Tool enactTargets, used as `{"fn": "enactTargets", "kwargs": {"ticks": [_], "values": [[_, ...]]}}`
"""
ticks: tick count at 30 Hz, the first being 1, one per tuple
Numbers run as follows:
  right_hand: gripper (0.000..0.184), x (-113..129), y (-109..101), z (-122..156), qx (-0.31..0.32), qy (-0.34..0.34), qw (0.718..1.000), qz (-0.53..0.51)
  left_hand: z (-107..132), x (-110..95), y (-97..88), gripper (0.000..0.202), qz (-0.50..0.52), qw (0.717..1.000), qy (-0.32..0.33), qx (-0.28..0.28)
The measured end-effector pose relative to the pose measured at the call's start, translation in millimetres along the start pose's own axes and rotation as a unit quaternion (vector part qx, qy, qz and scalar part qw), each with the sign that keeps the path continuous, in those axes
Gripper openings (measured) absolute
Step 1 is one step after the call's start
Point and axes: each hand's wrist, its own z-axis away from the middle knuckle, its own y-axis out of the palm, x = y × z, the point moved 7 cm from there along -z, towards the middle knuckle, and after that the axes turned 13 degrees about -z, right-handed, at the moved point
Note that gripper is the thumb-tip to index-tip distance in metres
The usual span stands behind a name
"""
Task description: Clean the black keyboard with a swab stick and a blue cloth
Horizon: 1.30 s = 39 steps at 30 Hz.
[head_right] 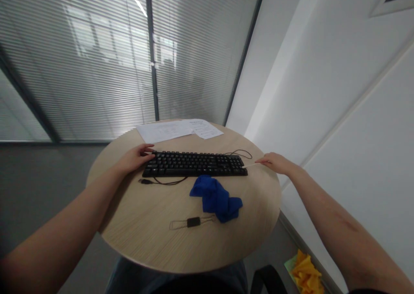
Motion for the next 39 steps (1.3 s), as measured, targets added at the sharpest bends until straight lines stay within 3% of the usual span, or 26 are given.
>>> {"fn": "enactTargets", "kwargs": {"ticks": [5, 9, 15, 20, 28, 39], "values": [[0.037, 10, -26, 3, -0.043, 0.022, 0.998, 0.048, 2, -5, -2.3, 0.064, -0.003, 1.000, 0.001, -0.008], [0.039, 48, -37, -12, -0.134, 0.034, 0.990, 0.009, 1, -3, -2.4, 0.063, 0.002, 1.000, -0.001, -0.010], [0.043, 117, 1, -53, -0.252, 0.016, 0.960, -0.118, 0, 1, -1.4, 0.070, 0.024, 1.000, -0.011, -0.005], [0.044, 133, 32, -58, -0.340, 0.022, 0.923, -0.179, 3, 3, -4.4, 0.065, 0.020, 1.000, -0.003, -0.021], [0.041, 142, 59, -53, -0.317, -0.055, 0.930, -0.180, 12, -5, -7.7, 0.052, 0.009, 0.999, -0.012, -0.030], [0.038, 165, 65, -55, -0.289, -0.066, 0.946, -0.128, 15, -6, -10.4, 0.039, 0.029, 0.998, -0.005, -0.050]]}}
